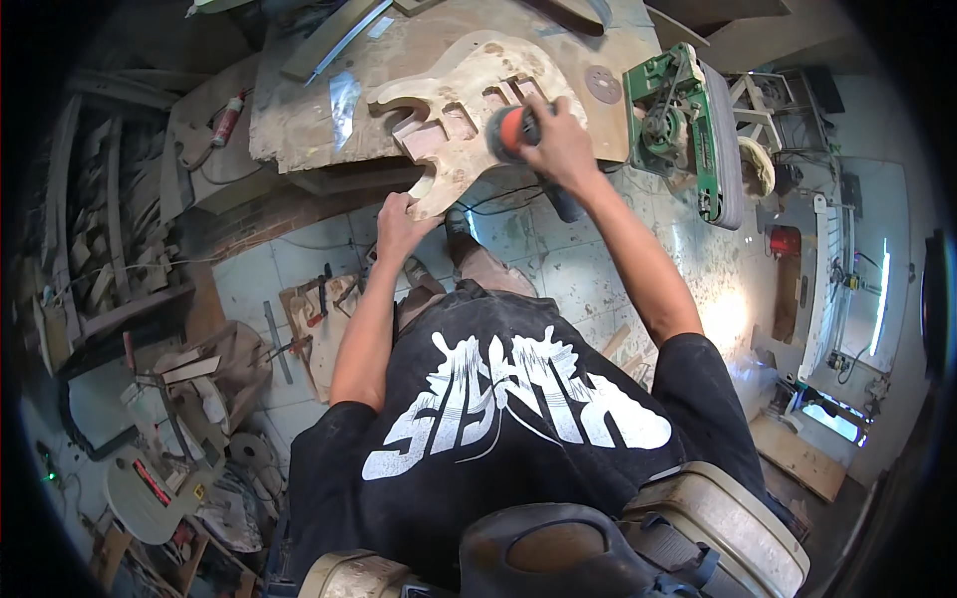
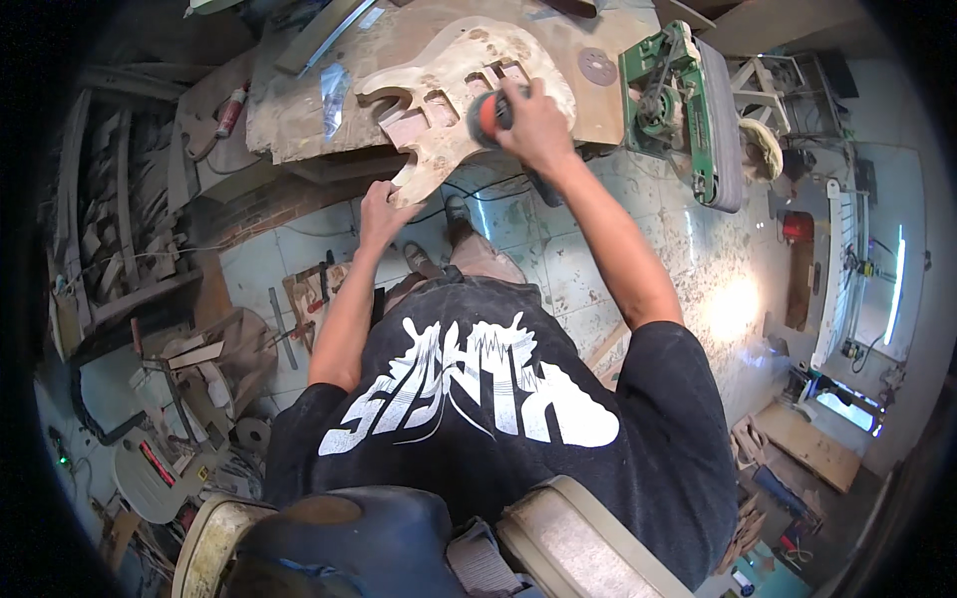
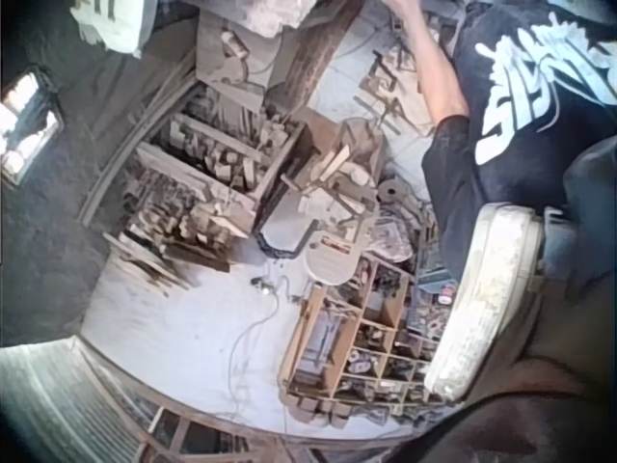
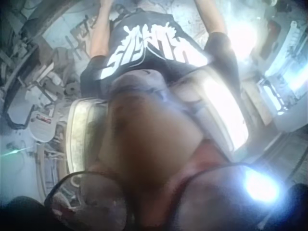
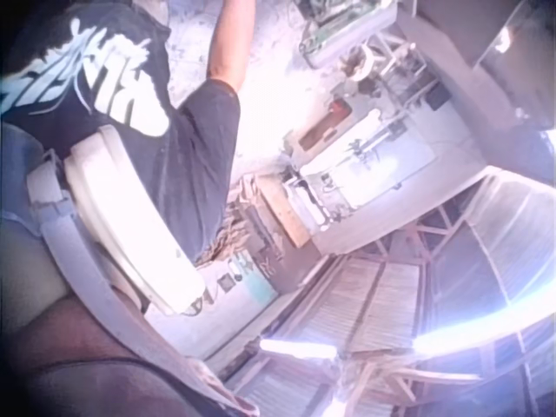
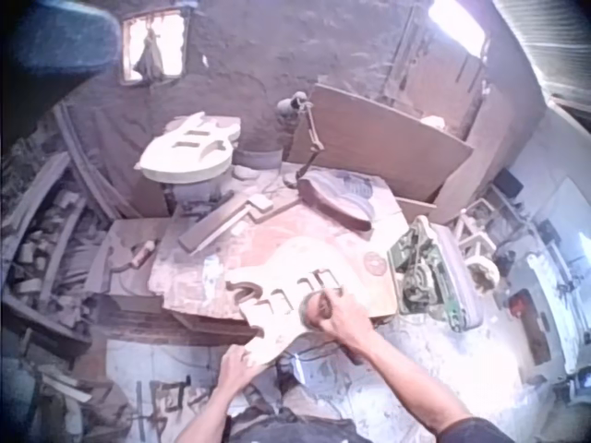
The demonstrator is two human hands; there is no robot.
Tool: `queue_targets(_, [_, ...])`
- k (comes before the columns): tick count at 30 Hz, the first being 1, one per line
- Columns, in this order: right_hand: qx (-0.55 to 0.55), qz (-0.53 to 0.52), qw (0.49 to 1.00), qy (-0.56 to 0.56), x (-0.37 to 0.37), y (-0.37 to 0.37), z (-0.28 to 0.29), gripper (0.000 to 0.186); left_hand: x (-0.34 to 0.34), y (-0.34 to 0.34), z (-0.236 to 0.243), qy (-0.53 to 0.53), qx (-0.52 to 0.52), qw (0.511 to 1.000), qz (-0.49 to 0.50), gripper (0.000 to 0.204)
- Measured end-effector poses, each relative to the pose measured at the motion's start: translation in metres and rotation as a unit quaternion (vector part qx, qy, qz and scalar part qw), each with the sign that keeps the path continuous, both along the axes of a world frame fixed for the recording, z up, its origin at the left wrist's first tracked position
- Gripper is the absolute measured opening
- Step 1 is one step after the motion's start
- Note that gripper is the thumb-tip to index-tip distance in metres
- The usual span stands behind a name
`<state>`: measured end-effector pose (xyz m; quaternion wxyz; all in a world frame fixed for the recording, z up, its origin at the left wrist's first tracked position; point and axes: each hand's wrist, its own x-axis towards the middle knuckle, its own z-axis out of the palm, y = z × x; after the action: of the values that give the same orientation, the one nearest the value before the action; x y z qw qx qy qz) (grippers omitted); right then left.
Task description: The person sands the surface of a wooden guitar body using a handheld orbital sander, then picks up the guitar body and checks the side edge.
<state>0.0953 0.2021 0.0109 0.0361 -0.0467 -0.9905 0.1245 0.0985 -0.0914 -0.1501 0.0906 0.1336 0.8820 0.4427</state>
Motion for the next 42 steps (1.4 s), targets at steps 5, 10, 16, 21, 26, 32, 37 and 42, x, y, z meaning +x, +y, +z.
queue_targets(5, [0.004,-0.044,0.999,-0.013,-0.003,0.01,0.007,0.071,-0.002,0.001,0.004,-0.017,0.006,1.0,-0.001,0.049])
queue_targets(10, [-0.015,0.042,0.997,-0.068,-0.011,-0.052,0.011,0.073,-0.001,-0.002,-0.002,0.003,-0.013,1.0,-0.005,0.05])
queue_targets(16, [-0.008,0.072,0.995,-0.066,-0.028,-0.039,0.012,0.07,-0.002,-0.003,-0.004,-0.005,-0.006,1.0,-0.003,0.05])
queue_targets(21, [-0.007,0.064,0.998,-0.02,-0.022,-0.028,0.006,0.068,-0.003,0.001,0.001,-0.014,-0.009,1.0,-0.005,0.049])
queue_targets(26, [-0.022,0.115,0.992,-0.043,-0.025,-0.06,0.004,0.068,-0.003,-0.001,-0.003,-0.001,-0.008,1.0,-0.007,0.049])
queue_targets(32, [0.005,-0.002,0.998,-0.06,-0.023,-0.023,0.009,0.077,-0.001,-0.002,-0.008,0.0,-0.004,1.0,0.0,0.051])
queue_targets(37, [0.016,-0.054,0.997,-0.053,-0.017,0.003,0.011,0.076,0.001,-0.002,-0.007,-0.013,0.05,0.999,0.015,0.05])
queue_targets(42, [-0.009,0.074,0.997,-0.034,-0.007,-0.048,0.008,0.072,-0.001,-0.009,-0.013,-0.024,0.084,0.996,0.009,0.049])
